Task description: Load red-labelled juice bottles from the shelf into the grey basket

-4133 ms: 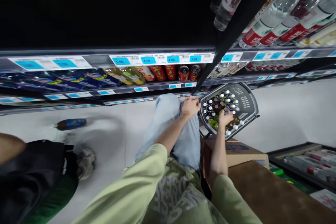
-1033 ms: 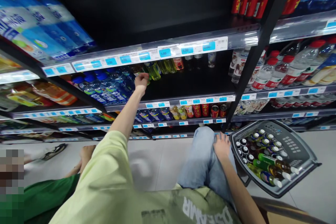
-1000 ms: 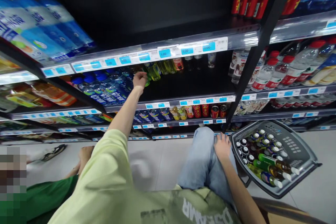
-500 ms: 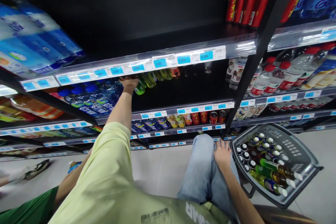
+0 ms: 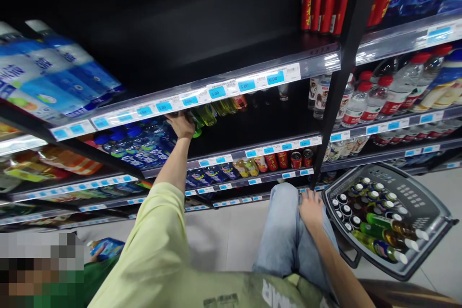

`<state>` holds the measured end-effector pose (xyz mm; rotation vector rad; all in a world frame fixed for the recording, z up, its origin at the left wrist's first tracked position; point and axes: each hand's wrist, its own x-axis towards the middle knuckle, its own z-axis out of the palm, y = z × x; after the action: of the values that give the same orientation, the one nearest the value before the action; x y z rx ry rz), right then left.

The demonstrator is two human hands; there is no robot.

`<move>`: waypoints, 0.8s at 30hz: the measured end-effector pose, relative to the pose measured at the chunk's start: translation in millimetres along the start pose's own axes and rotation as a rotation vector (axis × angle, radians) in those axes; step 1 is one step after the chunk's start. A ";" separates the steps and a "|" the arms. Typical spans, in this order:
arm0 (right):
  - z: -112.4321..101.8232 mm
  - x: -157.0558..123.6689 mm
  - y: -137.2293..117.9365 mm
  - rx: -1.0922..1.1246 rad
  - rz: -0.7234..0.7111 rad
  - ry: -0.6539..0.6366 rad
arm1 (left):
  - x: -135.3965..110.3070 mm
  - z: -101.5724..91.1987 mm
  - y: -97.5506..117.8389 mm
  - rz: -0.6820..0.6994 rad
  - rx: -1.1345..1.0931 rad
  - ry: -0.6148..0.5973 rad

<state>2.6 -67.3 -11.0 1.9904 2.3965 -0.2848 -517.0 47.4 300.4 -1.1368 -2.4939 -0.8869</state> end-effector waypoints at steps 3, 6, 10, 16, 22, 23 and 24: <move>-3.0 -0.8 0.2 0.005 -0.001 -0.020 | -15.1 4.2 5.7 0.050 -0.105 -0.032; -5.1 -2.0 0.6 0.025 -0.012 -0.020 | -34.7 11.4 11.8 0.161 0.022 -0.125; -0.4 -3.6 2.1 0.047 -0.007 0.013 | -65.7 13.4 21.2 0.329 0.357 -0.191; 11.9 -2.7 3.6 0.145 -0.005 0.071 | -99.9 -13.4 34.4 0.507 0.455 -0.162; 12.6 -2.9 1.7 0.187 0.003 0.052 | -154.1 -38.1 49.6 0.715 0.313 -0.106; 12.2 -3.5 1.5 0.179 0.000 0.052 | -165.9 -39.0 51.9 0.727 0.245 -0.105; 11.8 -4.2 1.4 0.175 -0.002 0.056 | -178.1 -39.0 54.5 0.738 0.174 -0.107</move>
<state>3.5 -72.9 -22.2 2.0923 2.4873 -0.4599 -359.2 -54.8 271.5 -1.8734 -1.9044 -0.3960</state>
